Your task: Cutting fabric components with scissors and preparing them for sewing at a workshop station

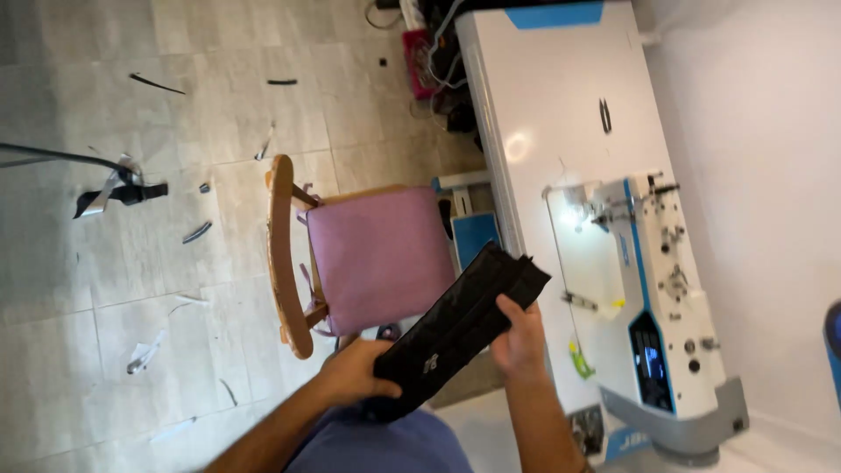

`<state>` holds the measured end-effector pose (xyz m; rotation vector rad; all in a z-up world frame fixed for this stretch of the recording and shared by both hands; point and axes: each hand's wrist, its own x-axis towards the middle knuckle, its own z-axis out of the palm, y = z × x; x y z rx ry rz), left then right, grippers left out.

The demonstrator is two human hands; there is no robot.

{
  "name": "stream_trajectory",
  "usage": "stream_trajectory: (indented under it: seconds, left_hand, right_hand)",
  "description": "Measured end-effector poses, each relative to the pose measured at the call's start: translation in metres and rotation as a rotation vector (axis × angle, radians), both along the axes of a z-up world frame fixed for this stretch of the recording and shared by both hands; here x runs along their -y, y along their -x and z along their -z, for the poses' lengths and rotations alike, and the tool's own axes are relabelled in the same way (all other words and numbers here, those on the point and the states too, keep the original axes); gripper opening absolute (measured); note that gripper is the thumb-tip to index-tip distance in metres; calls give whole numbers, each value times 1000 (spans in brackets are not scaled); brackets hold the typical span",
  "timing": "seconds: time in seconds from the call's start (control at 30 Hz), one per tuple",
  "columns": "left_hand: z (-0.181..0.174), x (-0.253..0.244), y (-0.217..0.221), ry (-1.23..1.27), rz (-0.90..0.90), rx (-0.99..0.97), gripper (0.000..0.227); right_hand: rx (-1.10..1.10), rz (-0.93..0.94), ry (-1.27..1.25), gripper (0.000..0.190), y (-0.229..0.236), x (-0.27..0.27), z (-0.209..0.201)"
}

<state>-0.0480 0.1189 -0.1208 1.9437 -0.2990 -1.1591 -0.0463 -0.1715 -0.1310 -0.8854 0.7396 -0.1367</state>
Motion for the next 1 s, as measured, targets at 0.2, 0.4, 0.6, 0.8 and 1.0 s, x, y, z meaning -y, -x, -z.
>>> stream_trajectory:
  seconds: [0.2,0.4,0.6,0.8,1.0]
  left_hand:
    - [38,-78,67,-81,-431,0,35]
    - [27,-160,74,-232,-358,0,49]
    - [53,-274,86,-249,-650,46,52]
    - [108,-424,102,-111,-623,-8,48]
    - [53,-551,62,-83,-583,-176,40]
  right_hand:
    - [59,-444,74,34,-36,-43,25]
    - [-14,-421,402,28,-58,-111,27]
    - [-86,-634,523,20,-96,-198,64]
    - [-83,-649,400,22,-145,-354,127]
    - [-216,-684,315,35,-161,-455,203]
